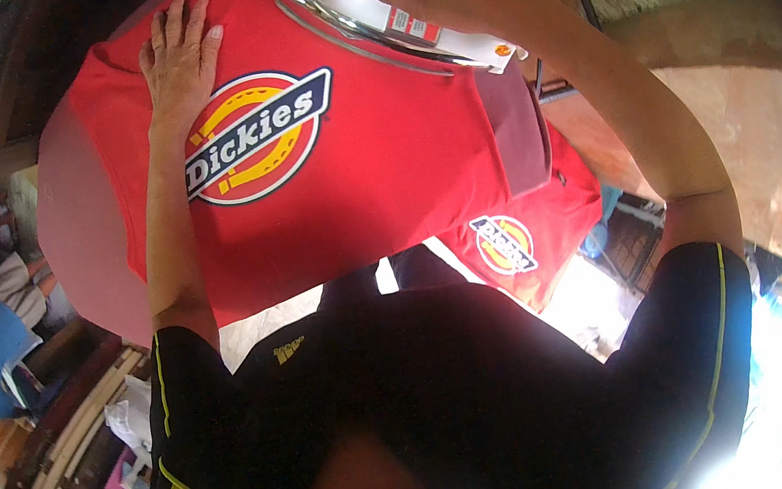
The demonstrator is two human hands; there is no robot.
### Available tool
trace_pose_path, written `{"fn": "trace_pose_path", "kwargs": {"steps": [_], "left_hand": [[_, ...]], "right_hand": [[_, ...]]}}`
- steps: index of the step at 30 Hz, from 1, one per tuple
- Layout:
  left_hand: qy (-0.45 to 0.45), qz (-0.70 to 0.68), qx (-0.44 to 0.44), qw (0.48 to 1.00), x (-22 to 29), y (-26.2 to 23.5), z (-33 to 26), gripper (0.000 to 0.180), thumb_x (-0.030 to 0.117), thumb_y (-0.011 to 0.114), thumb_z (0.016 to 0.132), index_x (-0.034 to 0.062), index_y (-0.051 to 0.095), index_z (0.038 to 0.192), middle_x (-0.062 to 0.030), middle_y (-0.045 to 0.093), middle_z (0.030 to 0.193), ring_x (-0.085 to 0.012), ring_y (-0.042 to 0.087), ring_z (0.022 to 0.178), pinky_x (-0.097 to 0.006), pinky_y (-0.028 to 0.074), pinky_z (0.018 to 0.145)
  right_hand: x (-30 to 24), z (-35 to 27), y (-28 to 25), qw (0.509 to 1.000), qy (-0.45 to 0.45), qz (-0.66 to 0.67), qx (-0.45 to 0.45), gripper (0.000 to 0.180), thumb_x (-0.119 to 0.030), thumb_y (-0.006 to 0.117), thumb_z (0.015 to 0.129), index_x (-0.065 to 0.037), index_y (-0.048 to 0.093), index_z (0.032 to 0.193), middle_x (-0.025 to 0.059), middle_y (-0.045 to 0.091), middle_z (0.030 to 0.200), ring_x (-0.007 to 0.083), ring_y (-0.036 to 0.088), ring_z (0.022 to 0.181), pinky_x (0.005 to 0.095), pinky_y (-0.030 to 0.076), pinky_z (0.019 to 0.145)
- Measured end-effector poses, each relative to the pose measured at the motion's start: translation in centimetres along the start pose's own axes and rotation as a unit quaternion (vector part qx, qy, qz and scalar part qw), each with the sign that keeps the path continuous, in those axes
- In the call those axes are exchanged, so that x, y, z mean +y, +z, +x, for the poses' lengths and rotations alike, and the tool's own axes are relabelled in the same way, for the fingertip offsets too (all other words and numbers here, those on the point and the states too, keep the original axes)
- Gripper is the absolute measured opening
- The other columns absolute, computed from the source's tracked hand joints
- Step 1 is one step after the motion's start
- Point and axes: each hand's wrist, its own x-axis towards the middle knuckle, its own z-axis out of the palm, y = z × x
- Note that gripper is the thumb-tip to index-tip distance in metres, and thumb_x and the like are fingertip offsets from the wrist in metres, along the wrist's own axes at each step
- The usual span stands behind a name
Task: The person irons a red t-shirt on a pink ironing board, smoothing the fabric and using the steam function. They flip the shirt to iron the back and then fold it neatly on the board.
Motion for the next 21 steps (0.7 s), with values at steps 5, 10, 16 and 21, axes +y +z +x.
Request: {"fn": "trace_pose_path", "kwargs": {"steps": [5, 10, 16, 21], "left_hand": [[0.005, 0.005, 0.001, 1.0, 0.2, -1.0, 0.9, 0.049, 0.046, 0.041, 0.101, 0.0252, 0.044, 0.146, -0.004, 0.035, 0.156, -0.033, 0.032, 0.143, -0.055, 0.026, 0.114], [-0.022, -0.028, -0.019, 0.999, 1.8, -2.9, 1.0, 0.052, 0.044, 0.047, 0.099, 0.0122, 0.052, 0.14, -0.0122, 0.038, 0.153, -0.0376, 0.032, 0.141, -0.058, 0.026, 0.112], [-0.044, -0.041, -0.043, 0.997, 2.0, -3.3, 0.5, 0.05, 0.042, 0.046, 0.1, 0.0137, 0.052, 0.141, -0.0114, 0.037, 0.154, -0.0369, 0.031, 0.142, -0.055, 0.025, 0.113], [-0.034, -0.038, -0.047, 0.998, 2.4, -3.7, 1.0, 0.053, 0.04, 0.048, 0.098, 0.0111, 0.049, 0.142, -0.0129, 0.037, 0.154, -0.0372, 0.03, 0.143, -0.054, 0.024, 0.114]], "right_hand": [[3.2, 3.8, 2.0, 0.99, -0.068, 0.124, 0.002, 0.035, -0.032, 0.063, 0.096, -0.002, 0.057, 0.114, 0.0183, 0.067, 0.087, 0.0317, 0.065, 0.074, 0.0394, 0.051, 0.068], [3.8, 5.2, 1.4, 0.983, -0.133, 0.128, -0.021, 0.029, -0.028, 0.064, 0.096, -0.002, 0.058, 0.109, 0.0155, 0.065, 0.083, 0.0276, 0.064, 0.074, 0.0375, 0.049, 0.066], [3.5, 6.9, 1.6, 0.965, -0.211, 0.149, -0.036, 0.027, -0.025, 0.066, 0.094, -0.002, 0.057, 0.105, 0.0104, 0.058, 0.075, 0.0216, 0.06, 0.068, 0.0355, 0.048, 0.063], [3.2, 6.9, 0.8, 0.972, -0.225, 0.064, -0.008, 0.032, -0.029, 0.065, 0.092, -0.001, 0.057, 0.104, 0.0245, 0.064, 0.09, 0.0423, 0.063, 0.086, 0.047, 0.049, 0.076]]}}
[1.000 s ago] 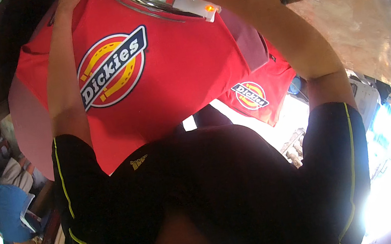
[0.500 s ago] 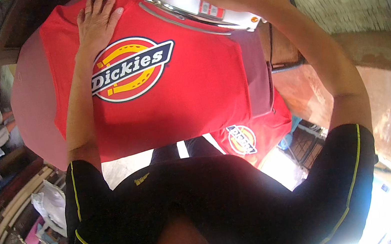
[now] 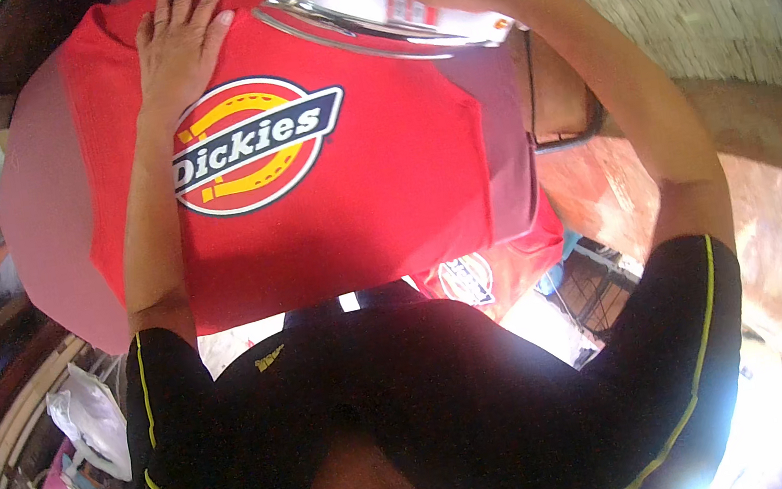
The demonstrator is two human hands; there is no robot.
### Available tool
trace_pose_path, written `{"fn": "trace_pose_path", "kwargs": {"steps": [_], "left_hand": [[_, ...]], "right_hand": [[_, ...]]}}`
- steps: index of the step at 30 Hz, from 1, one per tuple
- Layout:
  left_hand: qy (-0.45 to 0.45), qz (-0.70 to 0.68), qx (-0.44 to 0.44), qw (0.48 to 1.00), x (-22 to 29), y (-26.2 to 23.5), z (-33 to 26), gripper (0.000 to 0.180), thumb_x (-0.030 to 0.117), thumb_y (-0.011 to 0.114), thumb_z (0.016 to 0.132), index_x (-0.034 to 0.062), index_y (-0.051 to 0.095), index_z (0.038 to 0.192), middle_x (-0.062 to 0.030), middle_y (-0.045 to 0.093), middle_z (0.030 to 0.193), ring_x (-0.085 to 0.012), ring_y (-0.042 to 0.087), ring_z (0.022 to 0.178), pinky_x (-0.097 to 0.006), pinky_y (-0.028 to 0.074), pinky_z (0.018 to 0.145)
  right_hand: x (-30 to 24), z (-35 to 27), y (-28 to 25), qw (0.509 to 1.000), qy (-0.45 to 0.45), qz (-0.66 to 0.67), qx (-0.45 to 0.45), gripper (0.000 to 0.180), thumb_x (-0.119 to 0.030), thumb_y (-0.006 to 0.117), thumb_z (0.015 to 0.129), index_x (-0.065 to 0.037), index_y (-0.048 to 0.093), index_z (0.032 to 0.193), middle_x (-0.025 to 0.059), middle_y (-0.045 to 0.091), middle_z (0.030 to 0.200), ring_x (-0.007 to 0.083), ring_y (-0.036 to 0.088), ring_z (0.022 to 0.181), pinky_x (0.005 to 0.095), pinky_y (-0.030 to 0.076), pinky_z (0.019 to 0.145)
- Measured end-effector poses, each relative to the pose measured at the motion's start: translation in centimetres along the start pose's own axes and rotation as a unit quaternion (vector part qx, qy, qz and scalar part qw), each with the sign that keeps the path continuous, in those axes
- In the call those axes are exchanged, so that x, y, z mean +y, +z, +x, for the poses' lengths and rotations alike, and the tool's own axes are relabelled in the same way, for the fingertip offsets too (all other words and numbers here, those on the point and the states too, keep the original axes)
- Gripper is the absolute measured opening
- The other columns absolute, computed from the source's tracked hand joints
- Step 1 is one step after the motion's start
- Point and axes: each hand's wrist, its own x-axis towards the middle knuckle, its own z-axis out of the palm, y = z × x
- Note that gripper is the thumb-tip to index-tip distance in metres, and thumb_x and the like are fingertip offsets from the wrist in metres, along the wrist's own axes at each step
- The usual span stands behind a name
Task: The person irons a red t-shirt on a pink ironing board, smoothing the fabric and using the steam function. They flip the shirt to iron the back and then fold it neatly on the board.
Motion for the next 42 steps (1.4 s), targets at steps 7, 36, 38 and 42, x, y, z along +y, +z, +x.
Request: {"fn": "trace_pose_path", "kwargs": {"steps": [7, 36, 38, 42], "left_hand": [[0.01, 0.05, 0.04, 0.998, -2.9, 3.5, 0.0, 0.051, 0.051, 0.039, 0.102, 0.0331, 0.041, 0.149, 0.0006, 0.033, 0.158, -0.03, 0.028, 0.147, -0.055, 0.022, 0.116], [-0.295, 0.098, 0.146, 0.939, -4.9, -9.3, -28.9, 0.041, 0.029, 0.068, 0.093, 0.003, 0.061, 0.124, -0.0223, 0.058, 0.117, -0.0377, 0.055, 0.109, -0.048, 0.043, 0.095], [-0.294, 0.073, 0.176, 0.937, -4.4, -9.3, -28.7, 0.036, 0.029, 0.071, 0.09, 0.0021, 0.064, 0.112, -0.0195, 0.059, 0.111, -0.036, 0.055, 0.103, -0.047, 0.043, 0.091], [-0.327, 0.046, 0.188, 0.925, -4.7, -9.3, -29.0, 0.033, 0.032, 0.072, 0.088, 0.0021, 0.066, 0.1, -0.0194, 0.06, 0.105, -0.0374, 0.055, 0.099, -0.048, 0.044, 0.087]], "right_hand": [[1.2, -3.9, -1.6, 0.979, 0.198, 0.033, 0.047, 0.038, -0.036, 0.063, 0.092, -0.002, 0.06, 0.109, 0.0242, 0.066, 0.09, 0.0406, 0.065, 0.085, 0.0456, 0.051, 0.076], [7.4, -18.8, 2.8, 0.852, 0.449, 0.058, 0.261, 0.052, -0.048, 0.057, 0.094, -0.003, 0.061, 0.119, 0.0189, 0.067, 0.09, 0.0286, 0.065, 0.073, 0.0398, 0.052, 0.067], [5.9, -18.3, 3.0, 0.864, 0.346, -0.132, 0.342, 0.048, -0.044, 0.059, 0.094, -0.003, 0.062, 0.118, 0.0224, 0.066, 0.096, 0.0349, 0.066, 0.078, 0.0433, 0.052, 0.071], [-0.7, -18.0, 3.3, 0.856, 0.15, -0.3, 0.392, 0.042, -0.034, 0.067, 0.089, -0.003, 0.061, 0.116, 0.0232, 0.065, 0.098, 0.0411, 0.063, 0.084, 0.0484, 0.051, 0.076]]}}
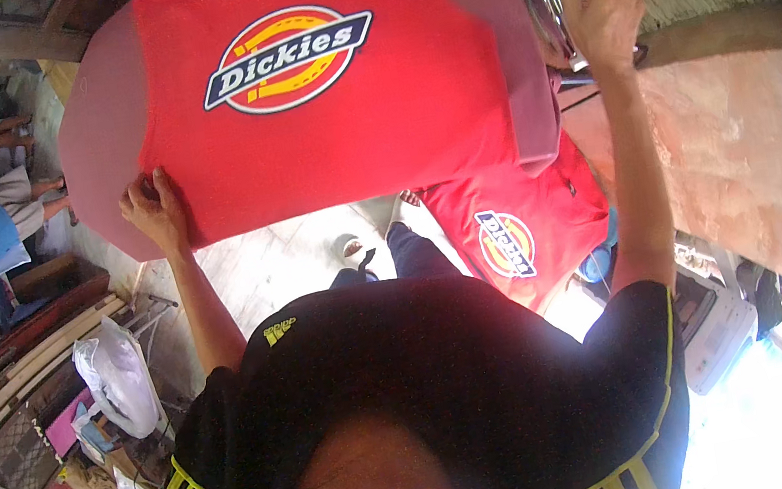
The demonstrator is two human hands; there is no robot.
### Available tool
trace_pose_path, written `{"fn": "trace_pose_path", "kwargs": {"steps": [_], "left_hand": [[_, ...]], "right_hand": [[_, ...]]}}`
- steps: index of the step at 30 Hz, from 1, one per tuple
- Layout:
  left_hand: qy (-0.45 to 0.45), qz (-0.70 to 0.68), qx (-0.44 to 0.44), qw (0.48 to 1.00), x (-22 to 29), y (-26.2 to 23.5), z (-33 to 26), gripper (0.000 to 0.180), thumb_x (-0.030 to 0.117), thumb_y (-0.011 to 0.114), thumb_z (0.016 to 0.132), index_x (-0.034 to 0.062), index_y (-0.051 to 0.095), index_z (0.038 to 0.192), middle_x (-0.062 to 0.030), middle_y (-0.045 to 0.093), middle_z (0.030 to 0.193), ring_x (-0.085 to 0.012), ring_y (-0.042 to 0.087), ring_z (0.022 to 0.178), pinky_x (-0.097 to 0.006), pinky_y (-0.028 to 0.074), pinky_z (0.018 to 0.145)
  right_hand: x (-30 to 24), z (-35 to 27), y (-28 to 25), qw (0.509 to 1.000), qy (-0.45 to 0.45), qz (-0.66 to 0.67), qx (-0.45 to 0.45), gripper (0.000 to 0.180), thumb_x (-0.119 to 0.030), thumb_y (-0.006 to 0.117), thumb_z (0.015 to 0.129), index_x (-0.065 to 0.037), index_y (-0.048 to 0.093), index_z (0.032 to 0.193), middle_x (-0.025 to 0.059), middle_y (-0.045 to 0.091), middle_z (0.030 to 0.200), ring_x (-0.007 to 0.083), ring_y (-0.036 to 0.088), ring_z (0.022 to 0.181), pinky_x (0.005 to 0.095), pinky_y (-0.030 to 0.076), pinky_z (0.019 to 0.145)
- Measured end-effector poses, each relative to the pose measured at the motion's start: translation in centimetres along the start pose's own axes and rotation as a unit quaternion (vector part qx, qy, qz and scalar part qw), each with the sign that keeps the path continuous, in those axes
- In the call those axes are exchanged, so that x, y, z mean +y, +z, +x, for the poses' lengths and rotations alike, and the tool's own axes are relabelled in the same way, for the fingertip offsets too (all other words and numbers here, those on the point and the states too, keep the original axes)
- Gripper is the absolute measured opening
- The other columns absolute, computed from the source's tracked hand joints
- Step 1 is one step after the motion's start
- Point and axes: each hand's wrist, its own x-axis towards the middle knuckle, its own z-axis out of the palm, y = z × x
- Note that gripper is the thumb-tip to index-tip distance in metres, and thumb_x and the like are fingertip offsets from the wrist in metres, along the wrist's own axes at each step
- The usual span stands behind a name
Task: The person irons a red t-shirt on a pink ironing board, smoothing the fabric and using the steam function. They flip the shirt to iron the back and then fold it neatly on the board.
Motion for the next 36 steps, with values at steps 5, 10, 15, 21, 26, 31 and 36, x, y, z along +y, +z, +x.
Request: {"fn": "trace_pose_path", "kwargs": {"steps": [5, 10, 15, 21, 26, 31, 36], "left_hand": [[-0.005, -0.011, -0.033, 0.999, 0.8, -1.0, -0.4, 0.035, 0.035, 0.071, 0.088, 0.0017, 0.066, 0.094, -0.0179, 0.063, 0.095, -0.0386, 0.057, 0.092, -0.048, 0.045, 0.082], [-0.034, -0.093, -0.114, 0.989, -0.1, -2.4, -1.0, 0.031, 0.033, 0.068, 0.09, 0.0024, 0.065, 0.094, -0.0162, 0.066, 0.083, -0.036, 0.061, 0.074, -0.045, 0.048, 0.069], [-0.092, -0.342, -0.134, 0.926, -1.9, -2.6, -0.5, 0.016, 0.017, 0.066, 0.094, 0.0026, 0.062, 0.093, -0.0031, 0.057, 0.069, -0.0129, 0.053, 0.063, -0.03, 0.043, 0.059], [-0.228, -0.414, -0.263, 0.841, -3.2, -6.5, -1.1, 0.014, 0.017, 0.063, 0.097, 0.004, 0.06, 0.096, -0.0029, 0.061, 0.077, -0.0091, 0.054, 0.058, -0.029, 0.043, 0.049], [-0.069, -0.203, -0.188, 0.958, -3.6, -7.8, -3.5, 0.013, 0.011, 0.067, 0.09, 0.0021, 0.059, 0.095, -0.0134, 0.062, 0.087, -0.0278, 0.061, 0.078, -0.038, 0.048, 0.071], [0.178, -0.111, -0.113, 0.971, 4.7, -3.5, 0.8, 0.031, 0.017, 0.067, 0.089, 0.0033, 0.058, 0.116, -0.0187, 0.058, 0.115, -0.0388, 0.056, 0.108, -0.05, 0.044, 0.091], [0.196, -0.051, -0.121, 0.972, 7.4, 7.5, 7.6, 0.039, 0.024, 0.056, 0.096, 0.0049, 0.053, 0.13, -0.016, 0.049, 0.137, -0.0362, 0.046, 0.127, -0.052, 0.036, 0.105]], "right_hand": [[-10.9, -11.0, -3.0, 0.964, 0.14, 0.168, -0.152, 0.036, -0.023, 0.069, 0.089, 0.001, 0.059, 0.113, 0.0211, 0.064, 0.102, 0.0406, 0.061, 0.09, 0.0469, 0.05, 0.073], [-14.2, -14.5, -3.0, 0.948, 0.24, 0.186, -0.097, 0.028, -0.024, 0.069, 0.089, 0.001, 0.059, 0.099, 0.0147, 0.061, 0.082, 0.0344, 0.059, 0.072, 0.0453, 0.048, 0.067], [-10.7, -14.8, -2.3, 0.848, 0.371, 0.303, -0.226, 0.032, -0.024, 0.069, 0.091, -0.005, 0.052, 0.071, -0.0025, 0.037, 0.06, 0.0101, 0.037, 0.058, 0.0326, 0.032, 0.051], [-10.0, -15.7, -6.4, 0.735, 0.455, 0.461, -0.198, 0.024, -0.017, 0.064, 0.095, -0.01, 0.052, 0.076, -0.0087, 0.039, 0.07, 0.0034, 0.036, 0.063, 0.0295, 0.035, 0.053], [-12.2, -15.8, -9.5, 0.831, 0.388, 0.325, -0.229, 0.012, -0.009, 0.065, 0.09, -0.004, 0.056, 0.085, 0.0057, 0.052, 0.077, 0.0187, 0.051, 0.072, 0.0353, 0.047, 0.07], [-15.5, -9.2, -3.6, 0.971, 0.11, 0.187, -0.102, 0.021, -0.003, 0.063, 0.085, -0.003, 0.064, 0.105, 0.0186, 0.064, 0.104, 0.039, 0.061, 0.098, 0.0473, 0.049, 0.086], [-16.7, -3.2, 8.5, 0.969, 0.03, 0.218, -0.114, 0.029, 0.0, 0.057, 0.084, -0.006, 0.066, 0.11, 0.0137, 0.064, 0.115, 0.0344, 0.058, 0.11, 0.0444, 0.047, 0.095]]}}
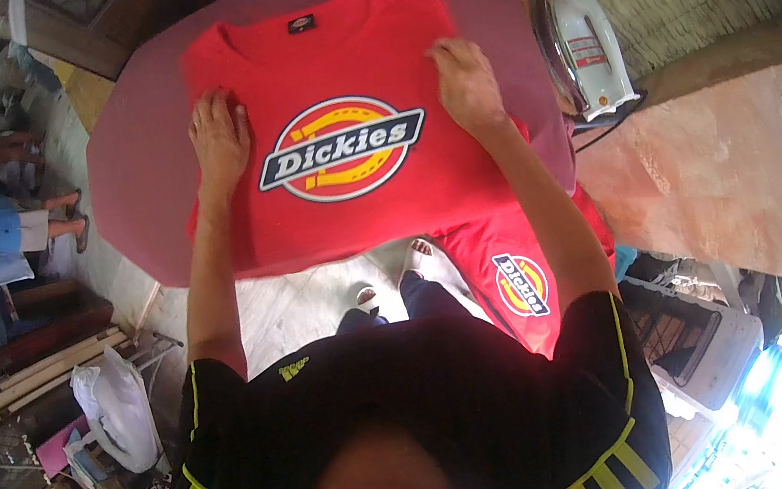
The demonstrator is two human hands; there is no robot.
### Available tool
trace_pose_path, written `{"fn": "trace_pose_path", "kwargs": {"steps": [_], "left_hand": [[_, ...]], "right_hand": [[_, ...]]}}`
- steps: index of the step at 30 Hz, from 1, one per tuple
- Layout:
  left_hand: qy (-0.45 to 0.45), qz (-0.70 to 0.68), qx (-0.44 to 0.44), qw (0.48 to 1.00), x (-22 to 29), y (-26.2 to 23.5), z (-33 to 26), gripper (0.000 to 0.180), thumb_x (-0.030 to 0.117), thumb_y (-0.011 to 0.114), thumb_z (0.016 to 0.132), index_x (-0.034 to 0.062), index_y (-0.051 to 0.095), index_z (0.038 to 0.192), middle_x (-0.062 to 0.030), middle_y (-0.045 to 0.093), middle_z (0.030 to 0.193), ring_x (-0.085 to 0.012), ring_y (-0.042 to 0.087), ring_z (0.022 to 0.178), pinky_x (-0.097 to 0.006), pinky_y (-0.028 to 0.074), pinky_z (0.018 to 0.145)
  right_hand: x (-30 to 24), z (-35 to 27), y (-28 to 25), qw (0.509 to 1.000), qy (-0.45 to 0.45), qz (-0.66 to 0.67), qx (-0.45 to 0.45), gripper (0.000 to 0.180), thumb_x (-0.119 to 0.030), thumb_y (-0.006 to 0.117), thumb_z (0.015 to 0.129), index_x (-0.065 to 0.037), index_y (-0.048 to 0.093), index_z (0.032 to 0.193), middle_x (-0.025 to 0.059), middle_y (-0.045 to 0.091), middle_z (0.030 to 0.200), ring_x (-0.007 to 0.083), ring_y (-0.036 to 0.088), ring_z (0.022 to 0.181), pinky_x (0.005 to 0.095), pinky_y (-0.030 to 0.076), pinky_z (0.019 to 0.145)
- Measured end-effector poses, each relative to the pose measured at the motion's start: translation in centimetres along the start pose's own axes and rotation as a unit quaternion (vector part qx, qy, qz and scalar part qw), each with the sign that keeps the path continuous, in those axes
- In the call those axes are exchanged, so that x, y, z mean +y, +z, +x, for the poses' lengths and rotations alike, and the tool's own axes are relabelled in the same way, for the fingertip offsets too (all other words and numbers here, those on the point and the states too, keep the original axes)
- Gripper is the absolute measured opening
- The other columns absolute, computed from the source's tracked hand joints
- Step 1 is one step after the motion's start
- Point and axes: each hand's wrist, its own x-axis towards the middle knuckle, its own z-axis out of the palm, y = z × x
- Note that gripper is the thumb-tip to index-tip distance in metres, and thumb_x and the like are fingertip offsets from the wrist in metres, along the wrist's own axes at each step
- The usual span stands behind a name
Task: The person irons a red t-shirt on a pink ironing board, smoothing the fabric and using the steam function. They flip the shirt to iron the back and then fold it neatly on the board.
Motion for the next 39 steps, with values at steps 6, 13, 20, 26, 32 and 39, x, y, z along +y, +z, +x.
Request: {"fn": "trace_pose_path", "kwargs": {"steps": [6, 13, 20, 26, 32, 39], "left_hand": [[0.01, 0.063, -0.037, 0.997, -3.0, 4.2, 7.6, 0.051, 0.037, 0.042, 0.1, 0.0093, 0.045, 0.144, -0.0107, 0.04, 0.153, -0.0362, 0.035, 0.141, -0.053, 0.028, 0.113], [-0.002, 0.094, -0.107, 0.99, -4.0, 3.0, 8.5, 0.058, 0.046, 0.039, 0.1, 0.0141, 0.042, 0.148, -0.0069, 0.033, 0.158, -0.0341, 0.031, 0.144, -0.057, 0.023, 0.113], [0.142, -0.075, -0.009, 0.987, 8.5, 4.0, 11.4, 0.048, 0.036, 0.055, 0.096, 0.0055, 0.054, 0.133, -0.0171, 0.047, 0.145, -0.0346, 0.043, 0.135, -0.056, 0.033, 0.107], [0.258, -0.275, -0.148, 0.914, 19.5, 10.9, 13.3, 0.027, 0.015, 0.058, 0.092, -0.0015, 0.063, 0.112, -0.0211, 0.064, 0.108, -0.0406, 0.059, 0.109, -0.045, 0.05, 0.093], [0.294, -0.235, -0.039, 0.926, 20.6, 12.8, 14.3, 0.036, 0.02, 0.057, 0.093, -0.0024, 0.057, 0.121, -0.0231, 0.057, 0.124, -0.0357, 0.055, 0.118, -0.047, 0.043, 0.102], [0.257, -0.086, -0.095, 0.958, 21.2, 12.1, 13.7, 0.069, 0.04, 0.052, 0.093, -0.0015, 0.038, 0.146, -0.0211, 0.033, 0.154, -0.0417, 0.029, 0.143, -0.057, 0.022, 0.116]], "right_hand": [[1.8, 10.1, 6.8, 0.995, 0.043, -0.083, -0.032, 0.033, -0.013, 0.051, 0.095, -0.01, 0.059, 0.127, 0.0073, 0.055, 0.134, 0.0319, 0.051, 0.124, 0.0469, 0.042, 0.102], [1.5, 11.3, 6.7, 0.984, 0.065, -0.112, -0.122, 0.043, -0.022, 0.047, 0.099, -0.015, 0.05, 0.141, 0.0051, 0.044, 0.149, 0.032, 0.041, 0.136, 0.0497, 0.034, 0.111], [4.4, 11.8, 7.4, 0.995, 0.013, -0.053, -0.084, 0.043, -0.027, 0.054, 0.098, -0.014, 0.053, 0.138, 0.0072, 0.051, 0.144, 0.0278, 0.047, 0.132, 0.0459, 0.038, 0.109], [9.7, 13.4, 7.1, 0.984, 0.078, 0.157, 0.016, 0.029, -0.016, 0.063, 0.086, -0.004, 0.066, 0.112, 0.019, 0.07, 0.097, 0.0345, 0.068, 0.095, 0.0423, 0.054, 0.081], [12.1, 13.6, 4.0, 0.981, 0.157, 0.109, -0.037, 0.025, -0.011, 0.064, 0.083, -0.005, 0.066, 0.108, 0.0181, 0.067, 0.104, 0.0362, 0.065, 0.097, 0.0426, 0.053, 0.085], [10.8, 3.8, -13.4, 0.914, 0.202, -0.342, 0.087, 0.03, -0.025, 0.063, 0.092, -0.004, 0.062, 0.113, 0.0226, 0.069, 0.092, 0.0446, 0.065, 0.084, 0.0461, 0.053, 0.076]]}}
